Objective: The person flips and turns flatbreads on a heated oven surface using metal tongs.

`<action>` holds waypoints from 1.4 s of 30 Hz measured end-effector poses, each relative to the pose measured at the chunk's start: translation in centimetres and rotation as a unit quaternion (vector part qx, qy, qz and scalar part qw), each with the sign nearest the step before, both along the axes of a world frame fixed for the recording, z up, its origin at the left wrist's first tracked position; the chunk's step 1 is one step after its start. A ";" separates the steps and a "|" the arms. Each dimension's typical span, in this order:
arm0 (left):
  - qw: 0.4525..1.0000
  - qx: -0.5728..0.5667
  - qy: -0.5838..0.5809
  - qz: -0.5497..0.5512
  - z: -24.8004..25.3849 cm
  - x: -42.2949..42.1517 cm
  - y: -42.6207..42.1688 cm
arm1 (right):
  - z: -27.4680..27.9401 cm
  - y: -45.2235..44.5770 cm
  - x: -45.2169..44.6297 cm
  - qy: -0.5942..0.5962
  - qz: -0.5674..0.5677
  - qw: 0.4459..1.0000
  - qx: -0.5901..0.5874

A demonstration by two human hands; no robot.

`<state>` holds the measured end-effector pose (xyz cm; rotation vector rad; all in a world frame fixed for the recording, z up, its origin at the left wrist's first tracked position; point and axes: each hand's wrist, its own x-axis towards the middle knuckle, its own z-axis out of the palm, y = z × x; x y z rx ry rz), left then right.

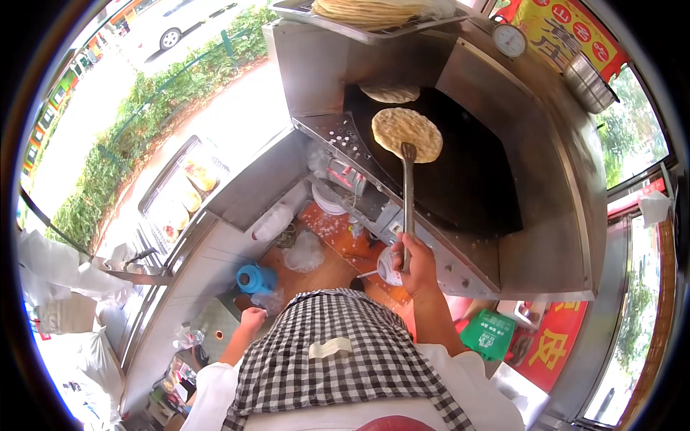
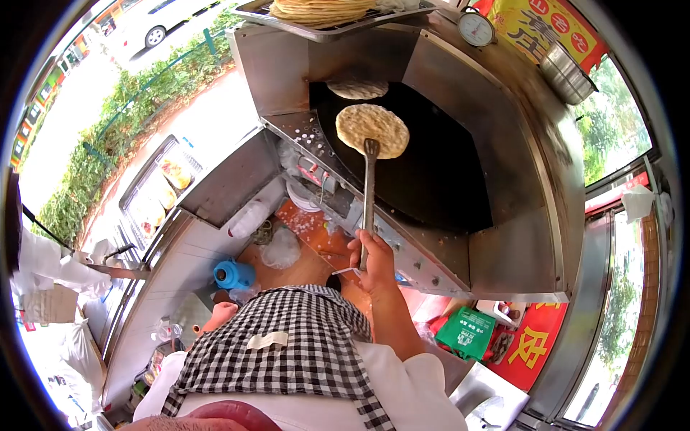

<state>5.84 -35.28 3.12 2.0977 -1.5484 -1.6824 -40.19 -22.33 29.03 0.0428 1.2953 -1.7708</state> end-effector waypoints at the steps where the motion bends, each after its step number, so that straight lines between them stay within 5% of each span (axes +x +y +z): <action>1: 1.000 0.000 0.000 -0.005 0.4 -0.1 0.0 | 0.0 0.2 -0.1 0.005 0.007 1.000 0.002; 42: 0.999 0.004 -0.029 -0.022 3.3 -0.3 0.6 | -0.6 1.9 2.9 0.043 0.081 0.995 0.030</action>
